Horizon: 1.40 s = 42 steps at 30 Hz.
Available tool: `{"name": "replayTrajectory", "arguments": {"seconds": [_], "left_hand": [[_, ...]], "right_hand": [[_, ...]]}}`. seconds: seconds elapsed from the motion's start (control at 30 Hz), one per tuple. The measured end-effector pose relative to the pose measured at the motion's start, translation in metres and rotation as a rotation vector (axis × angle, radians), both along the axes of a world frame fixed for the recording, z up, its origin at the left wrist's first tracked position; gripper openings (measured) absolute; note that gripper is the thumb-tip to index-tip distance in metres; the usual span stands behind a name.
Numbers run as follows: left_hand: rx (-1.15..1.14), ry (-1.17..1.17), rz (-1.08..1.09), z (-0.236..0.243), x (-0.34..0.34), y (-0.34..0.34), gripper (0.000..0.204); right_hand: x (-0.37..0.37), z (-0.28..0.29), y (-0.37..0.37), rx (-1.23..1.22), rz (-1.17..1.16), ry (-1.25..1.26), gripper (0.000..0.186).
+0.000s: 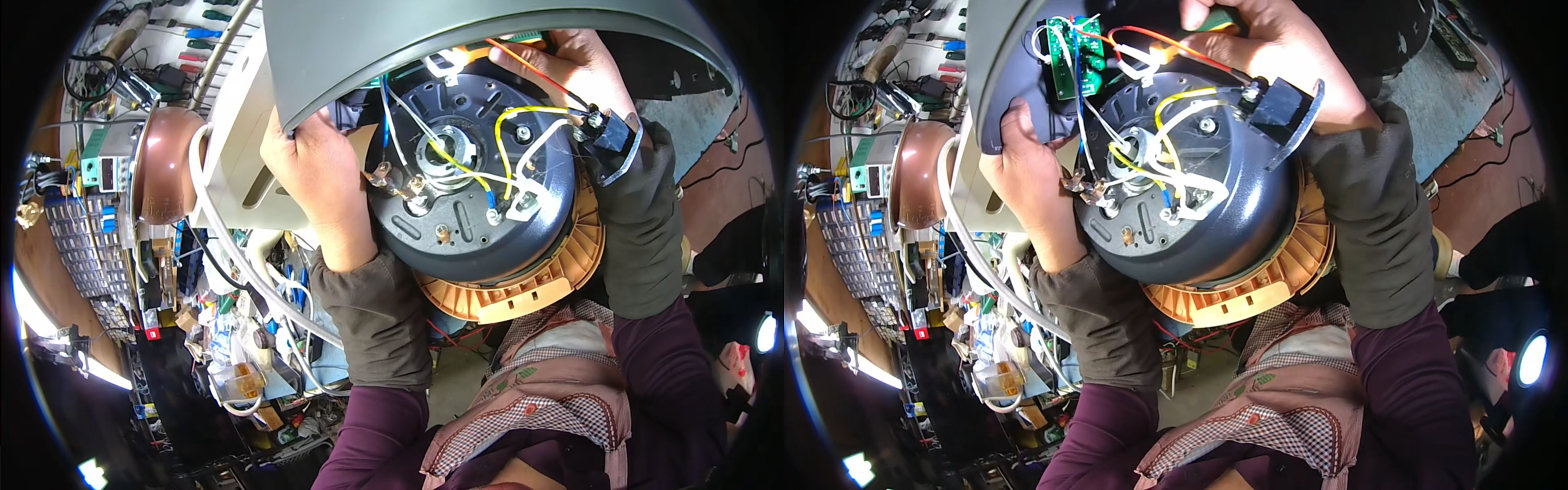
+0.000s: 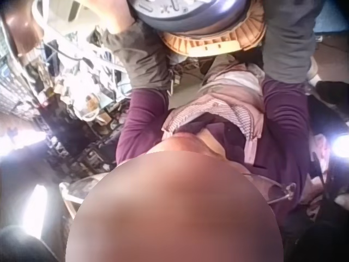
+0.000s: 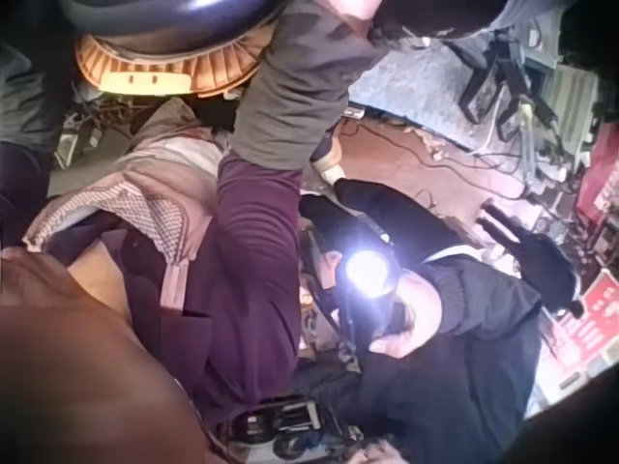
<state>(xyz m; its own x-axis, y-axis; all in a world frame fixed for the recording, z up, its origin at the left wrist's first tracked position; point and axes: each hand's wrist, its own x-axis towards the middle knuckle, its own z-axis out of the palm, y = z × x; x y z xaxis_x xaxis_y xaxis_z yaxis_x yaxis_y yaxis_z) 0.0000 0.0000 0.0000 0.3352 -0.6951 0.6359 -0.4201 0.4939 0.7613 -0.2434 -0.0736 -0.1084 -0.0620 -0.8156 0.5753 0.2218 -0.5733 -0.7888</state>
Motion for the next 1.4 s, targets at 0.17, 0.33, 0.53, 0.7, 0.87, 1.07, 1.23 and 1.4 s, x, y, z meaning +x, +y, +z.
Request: {"name": "replayTrajectory", "arguments": {"seconds": [0.17, 0.33, 0.53, 0.7, 0.87, 1.07, 1.23, 1.4], "left_hand": [[-0.019, -0.036, -0.021, -0.005, 0.004, -0.003, 0.028], [-0.096, 0.056, -0.085, -0.007, 0.001, -0.005, 0.024], [-0.059, 0.01, -0.045, -0.004, 0.0, -0.001, 0.021], [-0.048, -0.035, -0.039, -0.005, 0.002, -0.002, 0.02], [-0.06, -0.072, -0.023, -0.01, 0.009, -0.004, 0.021], [-0.06, -0.03, -0.061, -0.007, 0.005, -0.003, 0.023], [-0.049, 0.018, -0.098, -0.007, 0.001, -0.001, 0.024], [-0.047, 0.002, -0.089, -0.006, 0.003, -0.001, 0.024]], "right_hand": [[0.001, 0.004, -0.001, 0.007, 0.023, -0.018, 0.019], [0.001, 0.009, 0.0, 0.001, 0.039, -0.037, 0.019], [0.0, 0.014, 0.0, -0.004, 0.063, -0.071, 0.021], [-0.002, 0.019, -0.001, -0.01, 0.08, -0.099, 0.022], [0.002, 0.02, 0.003, -0.005, 0.117, -0.124, 0.023], [0.003, 0.02, 0.004, -0.002, 0.141, -0.162, 0.026], [0.002, 0.02, 0.005, -0.007, 0.166, -0.207, 0.028], [0.004, 0.023, 0.01, -0.018, 0.209, -0.251, 0.03]]}}
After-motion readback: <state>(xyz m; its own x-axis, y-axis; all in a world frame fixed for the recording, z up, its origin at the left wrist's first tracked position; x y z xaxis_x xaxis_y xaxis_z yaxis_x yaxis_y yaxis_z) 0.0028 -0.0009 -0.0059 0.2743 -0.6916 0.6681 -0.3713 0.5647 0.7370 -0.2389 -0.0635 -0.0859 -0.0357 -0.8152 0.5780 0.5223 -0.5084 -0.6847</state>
